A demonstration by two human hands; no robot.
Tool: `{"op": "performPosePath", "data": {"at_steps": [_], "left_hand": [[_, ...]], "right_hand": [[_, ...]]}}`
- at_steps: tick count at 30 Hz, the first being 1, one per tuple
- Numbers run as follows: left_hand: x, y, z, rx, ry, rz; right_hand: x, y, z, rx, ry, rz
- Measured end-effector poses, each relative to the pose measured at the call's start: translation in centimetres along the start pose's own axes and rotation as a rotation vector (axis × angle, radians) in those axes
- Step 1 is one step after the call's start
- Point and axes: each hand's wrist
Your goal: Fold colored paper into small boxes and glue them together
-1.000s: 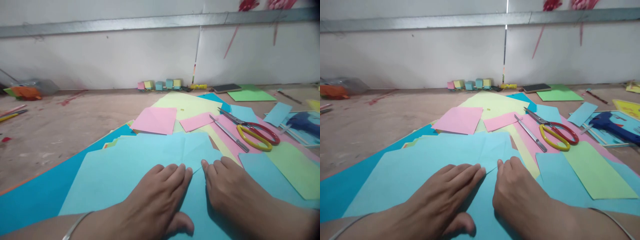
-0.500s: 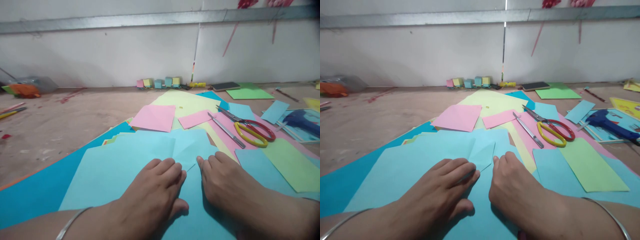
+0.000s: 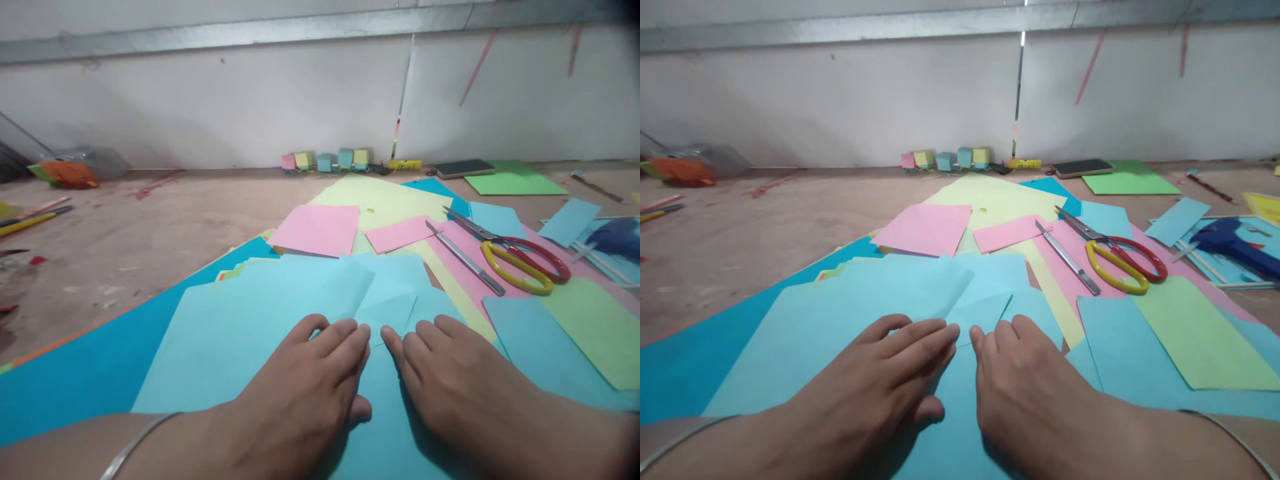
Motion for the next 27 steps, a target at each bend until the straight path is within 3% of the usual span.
{"op": "performPosePath", "data": {"at_steps": [5, 9, 13, 16, 18, 22, 27], "left_hand": [[-0.8, 1.1, 1.6, 0.083, -0.001, 0.086], [-1.9, 2.0, 2.3, 0.01, -0.113, 0.072], [-2.3, 1.8, 1.3, 0.02, -0.086, -0.021], [-1.8, 1.0, 0.3, 0.124, -0.007, 0.019], [-1.2, 0.5, 0.1, 0.181, 0.016, 0.071], [-0.2, -0.1, 0.4, 0.274, 0.034, 0.149], [0.0, -0.3, 0.5, 0.265, 0.022, 0.188]], "right_hand": [[-0.2, 0.2, -0.9, -0.005, -0.008, 0.03], [0.0, 0.3, -0.9, -0.007, -0.029, 0.021], [-0.4, -0.2, -0.6, -0.029, -0.089, 0.038], [-1.7, -1.1, 0.3, -0.118, -0.122, 0.037], [-2.8, -1.7, 1.1, -0.145, 0.001, 0.01], [-4.3, -1.9, 1.6, -0.056, 0.213, -0.088], [-4.0, -1.9, 0.6, -0.081, 0.094, -0.006]]}}
Point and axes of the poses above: each hand's wrist, its own y-axis away from the middle knuckle, its own z-axis out of the back of the hand, x = y × z, and after that the axes turned 11 degrees about -z, right-handed
